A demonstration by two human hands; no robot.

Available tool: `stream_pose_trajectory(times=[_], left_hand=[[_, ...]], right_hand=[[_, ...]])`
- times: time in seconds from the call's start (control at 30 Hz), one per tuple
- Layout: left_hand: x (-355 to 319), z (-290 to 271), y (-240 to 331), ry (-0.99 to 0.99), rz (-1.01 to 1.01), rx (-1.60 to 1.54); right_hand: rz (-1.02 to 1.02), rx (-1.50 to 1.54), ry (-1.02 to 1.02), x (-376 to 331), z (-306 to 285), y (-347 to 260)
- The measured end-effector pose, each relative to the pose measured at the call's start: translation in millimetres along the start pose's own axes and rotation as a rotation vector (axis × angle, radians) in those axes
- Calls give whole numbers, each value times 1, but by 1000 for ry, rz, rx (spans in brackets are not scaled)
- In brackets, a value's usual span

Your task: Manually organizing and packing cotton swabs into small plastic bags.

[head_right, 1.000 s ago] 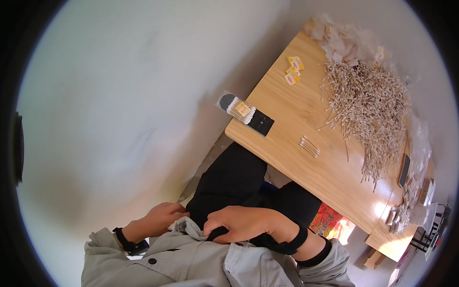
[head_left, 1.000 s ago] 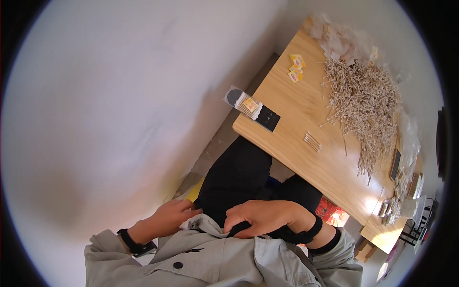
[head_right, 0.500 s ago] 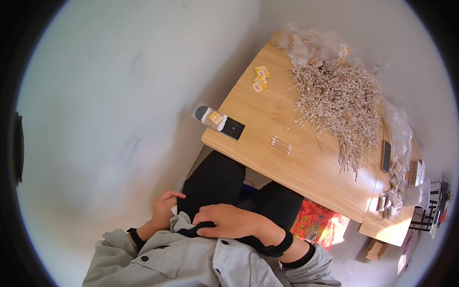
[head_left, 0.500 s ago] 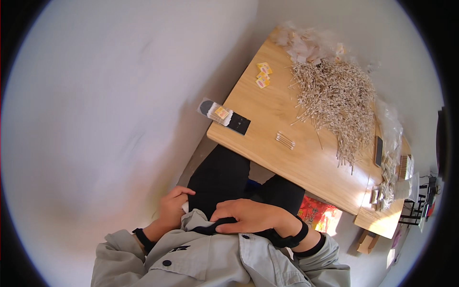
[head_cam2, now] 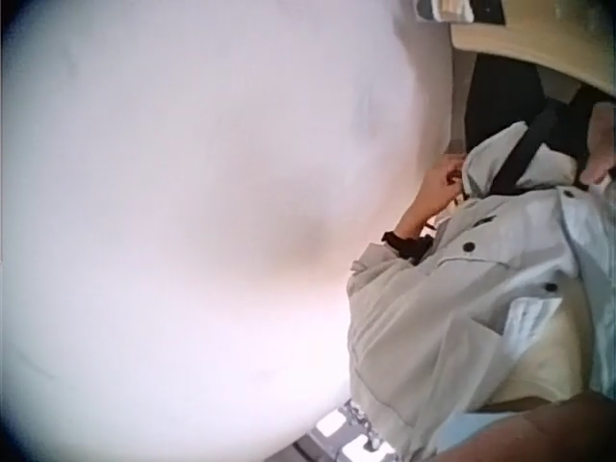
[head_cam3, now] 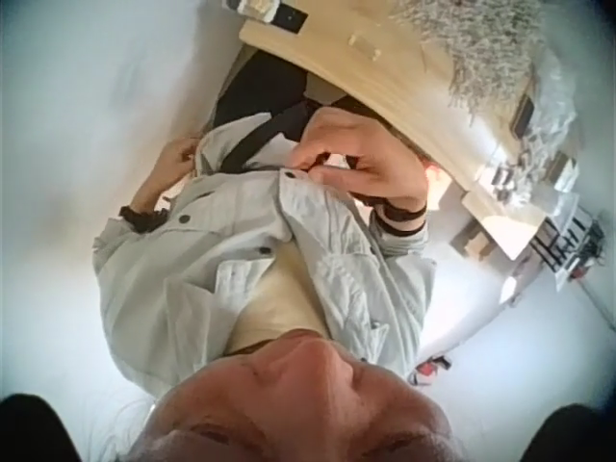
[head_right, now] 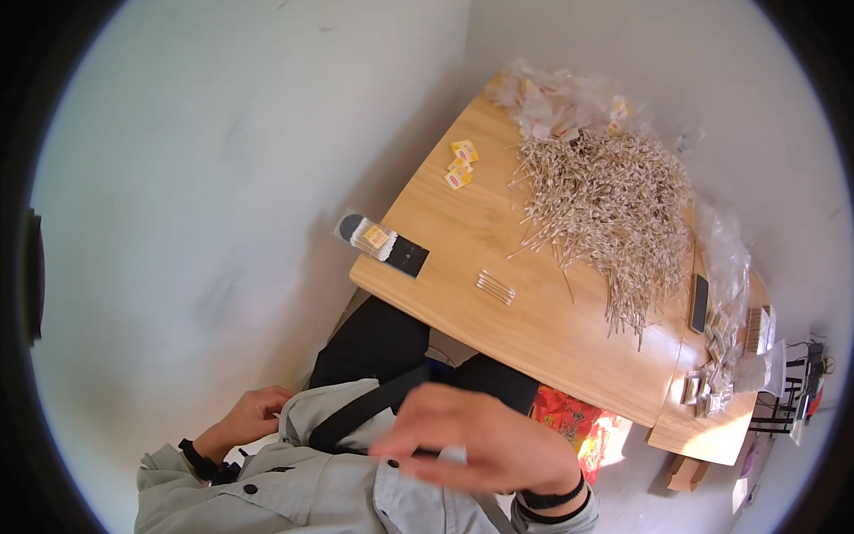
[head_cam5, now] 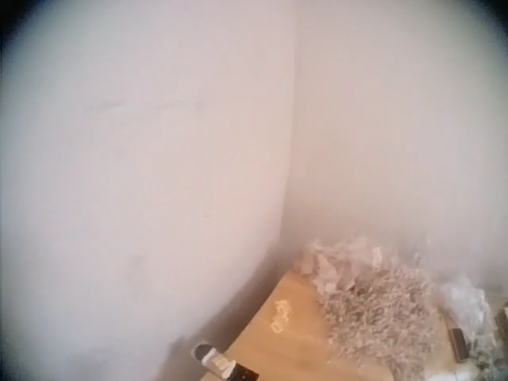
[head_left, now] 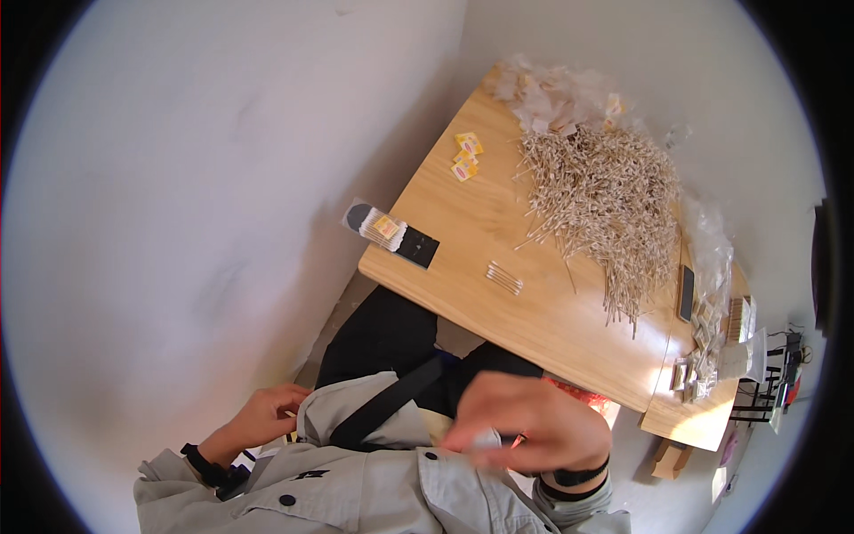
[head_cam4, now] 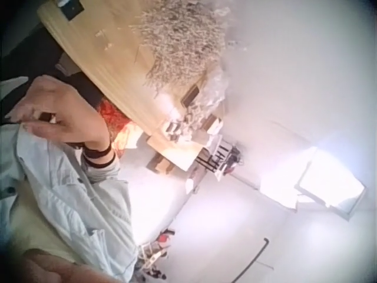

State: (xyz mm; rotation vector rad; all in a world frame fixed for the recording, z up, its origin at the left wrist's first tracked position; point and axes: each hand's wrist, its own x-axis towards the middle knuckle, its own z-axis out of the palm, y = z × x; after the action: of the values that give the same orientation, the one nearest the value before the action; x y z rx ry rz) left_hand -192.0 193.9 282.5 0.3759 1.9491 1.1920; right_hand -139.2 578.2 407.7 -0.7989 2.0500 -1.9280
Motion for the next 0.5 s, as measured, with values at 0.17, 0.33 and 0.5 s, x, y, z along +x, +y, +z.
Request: stream_pose_trajectory(times=[0.17, 0.33, 0.5], left_hand=[[39, 29, 11, 178, 222, 307], [79, 33, -15, 353, 469, 768], [69, 22, 22, 109, 261, 538]], right_hand=[[-399, 166, -222, -7, -14, -49], [-825, 339, 19, -11, 19, -58], [-850, 269, 94, -20, 17, -63]])
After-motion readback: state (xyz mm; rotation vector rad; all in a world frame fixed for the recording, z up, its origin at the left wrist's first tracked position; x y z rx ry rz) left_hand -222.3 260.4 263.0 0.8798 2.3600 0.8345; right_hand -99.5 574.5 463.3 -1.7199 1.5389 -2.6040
